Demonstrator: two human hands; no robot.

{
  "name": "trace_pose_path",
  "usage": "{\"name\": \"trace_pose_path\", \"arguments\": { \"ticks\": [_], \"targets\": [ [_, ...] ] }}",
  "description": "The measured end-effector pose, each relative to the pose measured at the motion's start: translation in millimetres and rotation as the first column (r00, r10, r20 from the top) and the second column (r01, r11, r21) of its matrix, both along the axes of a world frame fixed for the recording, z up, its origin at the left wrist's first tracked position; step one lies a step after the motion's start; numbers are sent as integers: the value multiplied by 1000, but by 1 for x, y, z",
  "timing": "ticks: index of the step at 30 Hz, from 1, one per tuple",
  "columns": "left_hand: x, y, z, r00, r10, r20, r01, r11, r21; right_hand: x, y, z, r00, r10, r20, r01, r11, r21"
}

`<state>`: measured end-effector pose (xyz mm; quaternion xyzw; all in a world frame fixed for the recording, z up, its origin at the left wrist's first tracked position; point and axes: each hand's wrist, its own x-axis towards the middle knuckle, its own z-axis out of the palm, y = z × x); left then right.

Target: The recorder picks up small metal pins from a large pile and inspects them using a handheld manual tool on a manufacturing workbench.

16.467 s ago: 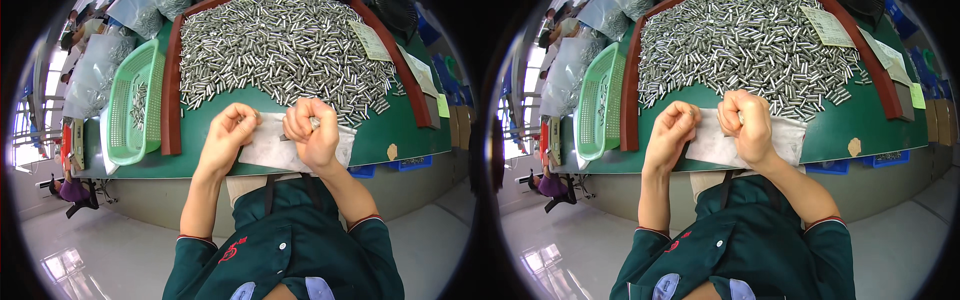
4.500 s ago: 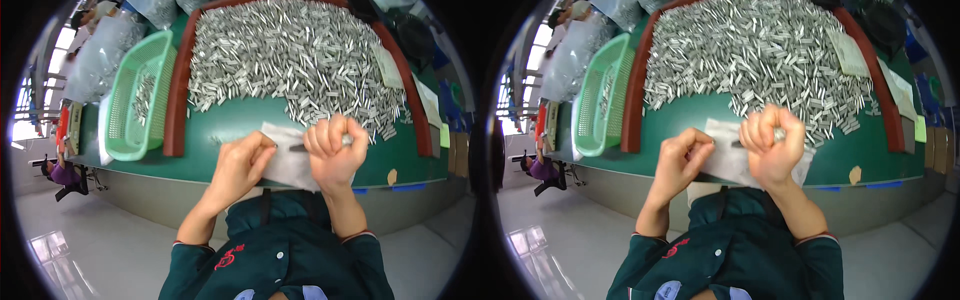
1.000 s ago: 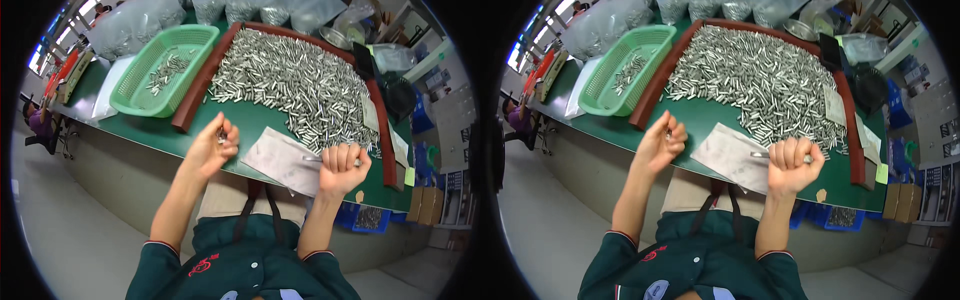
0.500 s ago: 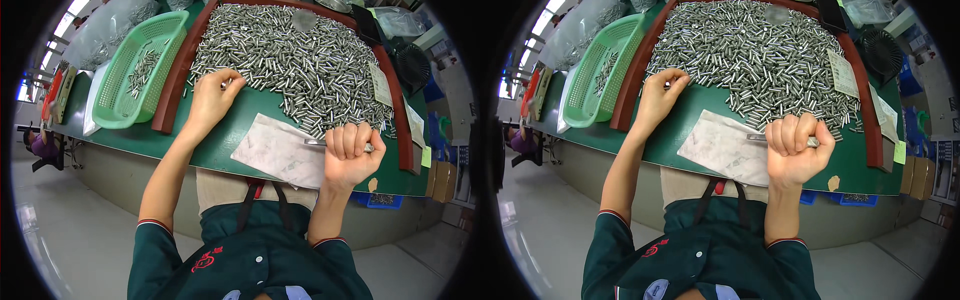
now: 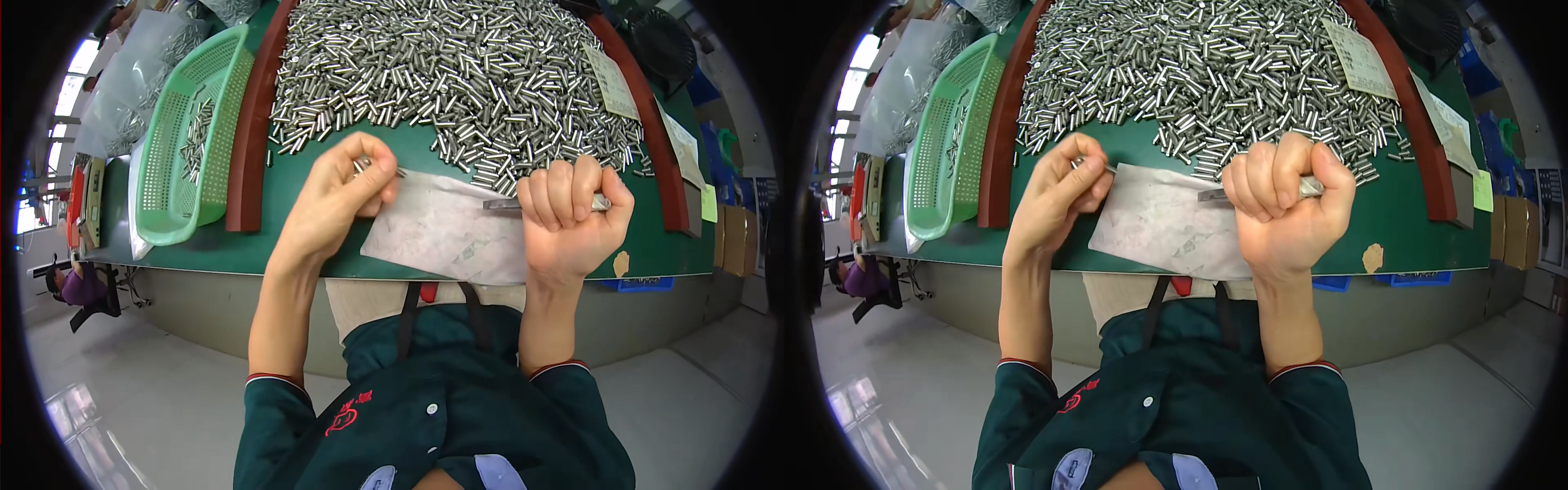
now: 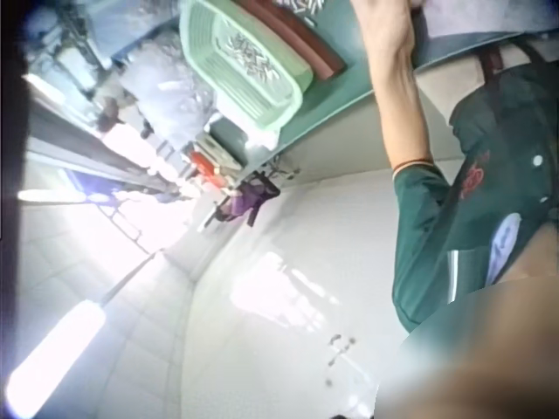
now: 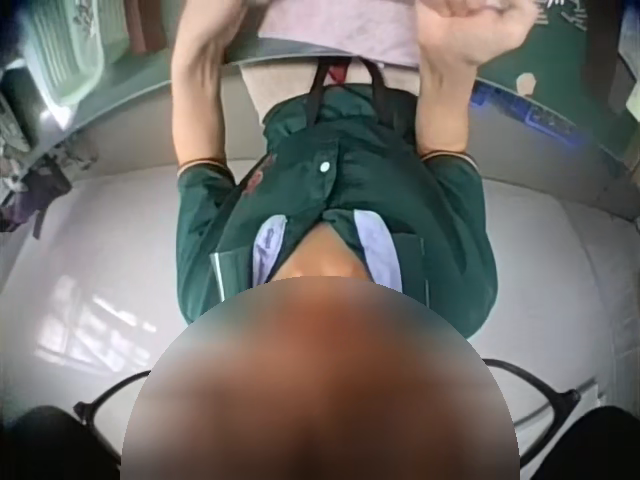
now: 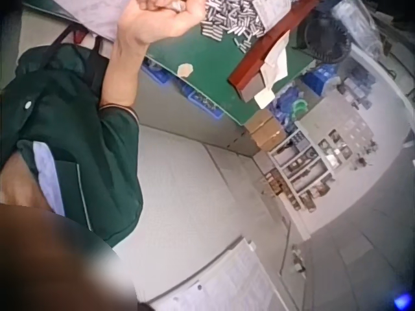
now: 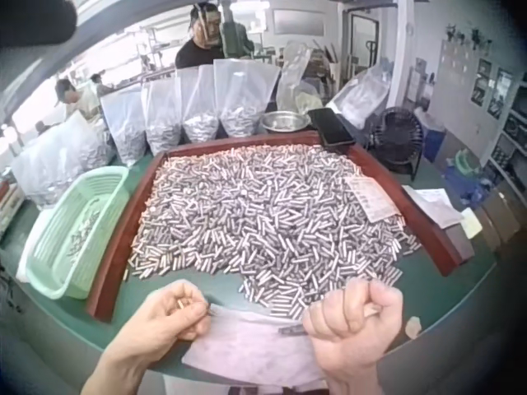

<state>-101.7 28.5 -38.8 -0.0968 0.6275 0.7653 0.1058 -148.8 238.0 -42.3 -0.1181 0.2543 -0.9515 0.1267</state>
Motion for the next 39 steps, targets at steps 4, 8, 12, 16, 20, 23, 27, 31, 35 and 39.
{"name": "trace_pose_path", "arguments": {
  "ticks": [4,8,12,16,20,23,27,31,35,39],
  "targets": [
    [15,17,-1,997,-78,21,76,996,50,-2,-1,0,1000,16,-27,-15,1000,20],
    [25,30,-9,971,-151,-188,81,938,-338,-1,-2,0,999,29,-29,-29,999,14],
    [23,28,-4,992,-116,58,83,911,405,1,-1,-1,1000,20,-15,-20,1000,0],
    [19,25,-13,992,-69,102,-1,826,564,1,2,-3,1000,24,-9,-24,1000,-13],
    [20,28,-13,994,-24,110,-39,844,535,1,1,-1,1000,4,-1,-4,1000,-1],
    [19,27,-13,995,-18,101,-39,844,534,1,1,0,1000,4,3,-4,1000,-5],
    [20,25,-12,994,3,110,-63,834,547,1,-1,1,1000,16,-5,-16,1000,-3],
    [32,1,12,977,198,-77,-142,877,459,1,1,-3,1000,0,6,0,1000,8],
    [40,-54,63,636,484,-602,-676,725,-131,2,0,1,1000,15,11,-15,1000,16],
    [29,-125,63,638,304,-707,-770,249,-588,2,-1,3,999,39,10,-39,999,-6]
  ]
}}
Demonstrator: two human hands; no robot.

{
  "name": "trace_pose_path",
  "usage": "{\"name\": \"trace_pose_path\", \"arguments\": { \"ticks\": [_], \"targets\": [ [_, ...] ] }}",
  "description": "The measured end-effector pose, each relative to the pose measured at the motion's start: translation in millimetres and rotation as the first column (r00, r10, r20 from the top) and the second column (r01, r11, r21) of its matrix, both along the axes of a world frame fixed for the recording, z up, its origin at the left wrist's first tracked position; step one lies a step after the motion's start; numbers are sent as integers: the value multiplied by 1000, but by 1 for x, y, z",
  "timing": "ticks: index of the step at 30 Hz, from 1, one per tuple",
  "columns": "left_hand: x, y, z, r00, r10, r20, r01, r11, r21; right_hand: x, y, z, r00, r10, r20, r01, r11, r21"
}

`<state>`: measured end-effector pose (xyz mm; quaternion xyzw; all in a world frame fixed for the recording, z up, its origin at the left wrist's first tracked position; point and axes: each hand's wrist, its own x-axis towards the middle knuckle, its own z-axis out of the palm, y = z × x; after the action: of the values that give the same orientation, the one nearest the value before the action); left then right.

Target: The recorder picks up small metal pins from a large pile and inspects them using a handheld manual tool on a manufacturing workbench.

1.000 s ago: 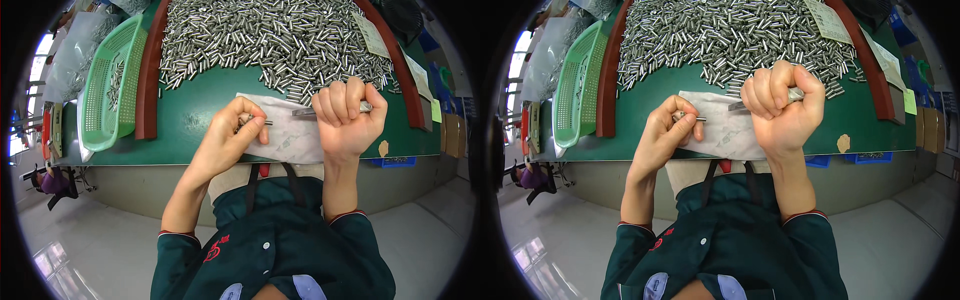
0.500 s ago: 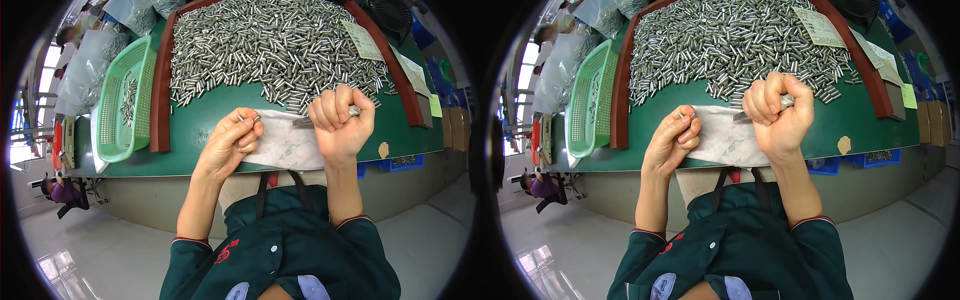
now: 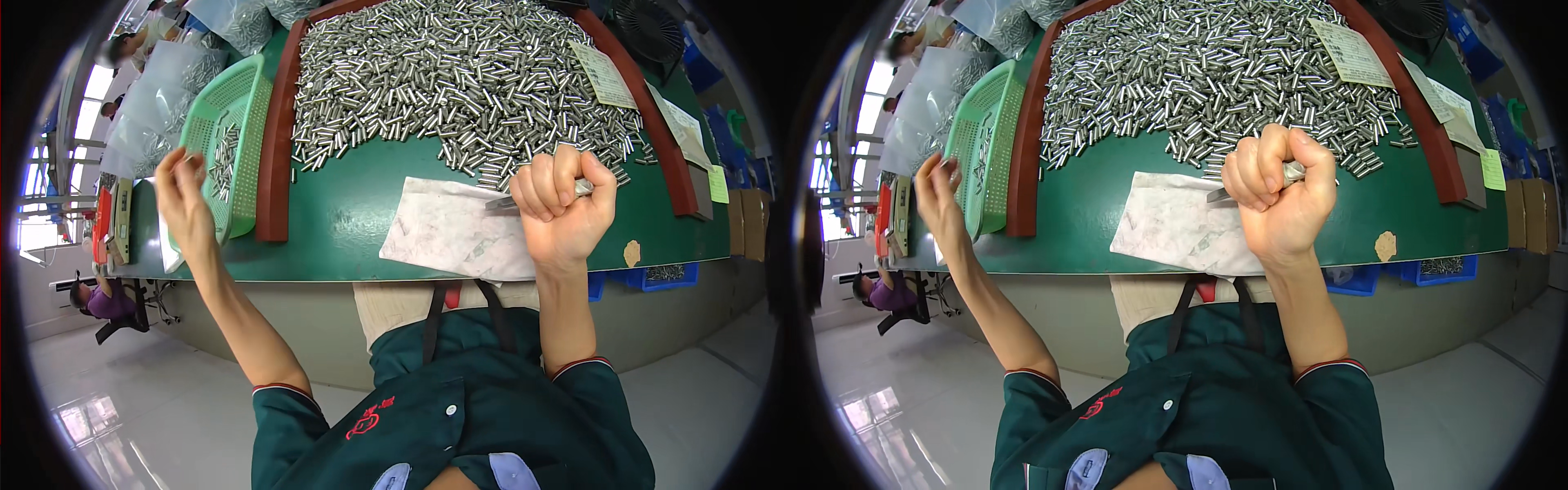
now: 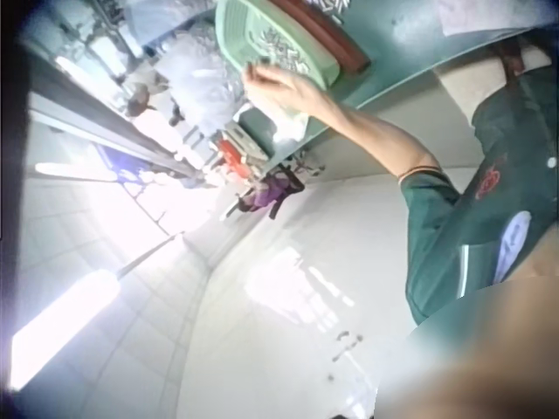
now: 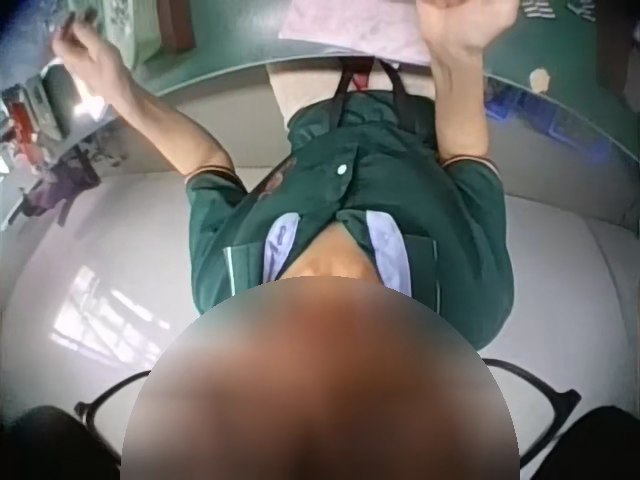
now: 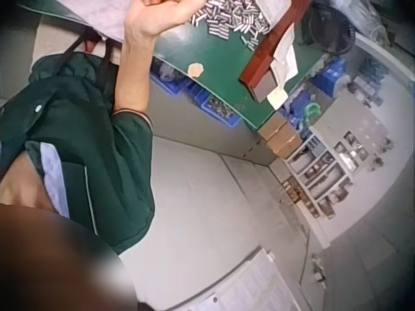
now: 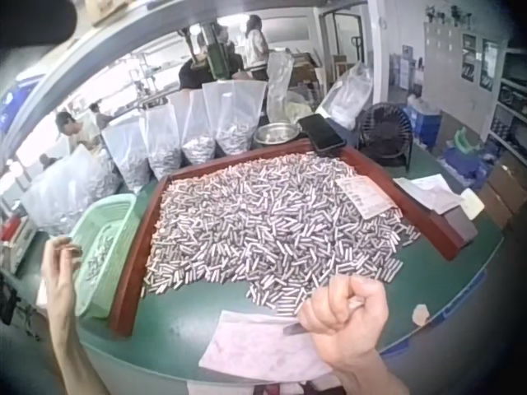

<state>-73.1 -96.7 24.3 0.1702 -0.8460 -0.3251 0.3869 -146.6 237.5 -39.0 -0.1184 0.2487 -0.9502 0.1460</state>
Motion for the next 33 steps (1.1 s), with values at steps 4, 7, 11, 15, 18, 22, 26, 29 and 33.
{"name": "trace_pose_path", "arguments": {
  "ticks": [4,7,11,15,18,22,26,29,33],
  "targets": [
    [-8,24,-14,969,224,104,-79,680,-729,1,2,-4,999,-34,12,33,999,25],
    [-19,91,-22,948,-260,181,308,892,-332,-1,3,-8,1000,-28,11,27,1000,6],
    [-43,138,-53,805,-529,268,586,781,-218,0,1,-4,1000,-8,9,8,1000,4],
    [-63,156,-62,790,-532,304,593,789,-161,0,2,-6,999,-30,23,30,1000,1],
    [-68,153,-64,733,-605,310,678,683,-270,-1,3,-7,999,-29,18,29,1000,-5],
    [-68,151,-72,698,-615,365,713,642,-281,0,3,-6,1000,-15,20,16,1000,-18],
    [-65,146,-74,713,-623,322,698,671,-249,-1,4,-5,1000,-16,12,16,1000,-22],
    [-58,146,-71,714,-652,255,687,722,-81,-1,5,-7,1000,-19,25,20,1000,-17],
    [-52,143,-72,719,-633,287,659,752,10,-1,3,-6,999,-22,24,23,1000,-16]
  ]
}}
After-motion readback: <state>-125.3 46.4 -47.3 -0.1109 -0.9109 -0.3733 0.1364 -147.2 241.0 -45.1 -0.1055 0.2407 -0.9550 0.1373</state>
